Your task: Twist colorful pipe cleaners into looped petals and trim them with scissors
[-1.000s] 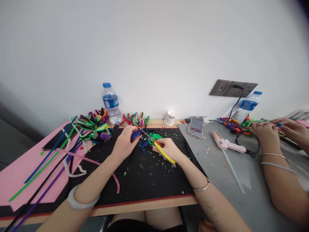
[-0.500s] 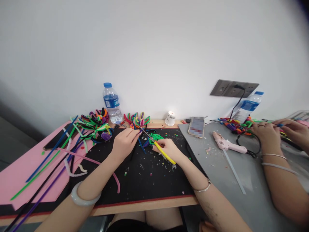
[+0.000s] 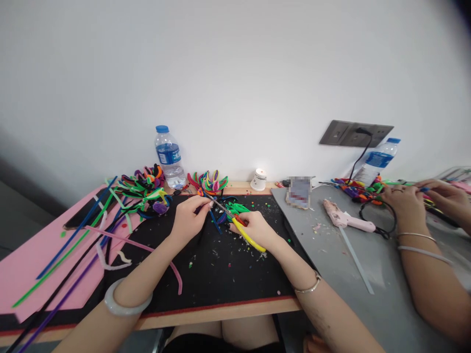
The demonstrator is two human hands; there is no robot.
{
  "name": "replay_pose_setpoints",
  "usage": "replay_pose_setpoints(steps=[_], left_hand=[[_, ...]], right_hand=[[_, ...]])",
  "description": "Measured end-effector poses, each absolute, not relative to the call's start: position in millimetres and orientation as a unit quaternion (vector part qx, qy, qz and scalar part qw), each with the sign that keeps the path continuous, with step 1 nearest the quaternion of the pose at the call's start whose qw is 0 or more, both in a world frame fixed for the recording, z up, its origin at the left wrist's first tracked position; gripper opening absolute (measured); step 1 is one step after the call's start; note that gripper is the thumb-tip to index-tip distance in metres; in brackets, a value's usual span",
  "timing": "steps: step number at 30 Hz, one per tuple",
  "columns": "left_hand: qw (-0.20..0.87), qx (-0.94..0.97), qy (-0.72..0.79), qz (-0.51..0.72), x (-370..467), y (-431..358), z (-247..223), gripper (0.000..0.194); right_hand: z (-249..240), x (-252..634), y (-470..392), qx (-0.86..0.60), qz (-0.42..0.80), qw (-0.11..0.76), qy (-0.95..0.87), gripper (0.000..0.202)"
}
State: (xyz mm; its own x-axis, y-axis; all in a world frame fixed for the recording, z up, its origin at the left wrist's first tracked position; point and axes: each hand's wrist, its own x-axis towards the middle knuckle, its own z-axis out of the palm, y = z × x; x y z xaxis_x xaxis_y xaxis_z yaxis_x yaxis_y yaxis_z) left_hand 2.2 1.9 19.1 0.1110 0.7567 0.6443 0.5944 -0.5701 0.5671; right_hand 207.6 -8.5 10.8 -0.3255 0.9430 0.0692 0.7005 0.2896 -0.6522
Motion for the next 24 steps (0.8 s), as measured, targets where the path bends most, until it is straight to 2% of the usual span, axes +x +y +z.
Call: replay_pose_setpoints(steps=[7, 17, 24], left_hand=[[0.407, 0.633, 0.419, 0.508, -4.0, 10.8, 13.4, 0.014], [0.652, 0.464, 0.317, 0.508, -4.9, 7.1, 12.2, 0.010], [0.755, 0.374, 0.216, 0.494, -1.8, 2.2, 10.0, 0.013]], right_hand=[[10.4, 209.6, -8.0, -0.531, 0.218, 0.216, -0.790, 0.045], [14.5, 213.1, -5.7, -0.487, 0.142, 0.225, -0.832, 0.038], [21.9, 213.2, -7.2, -0.444, 0.115, 0.242, -0.855, 0.036]])
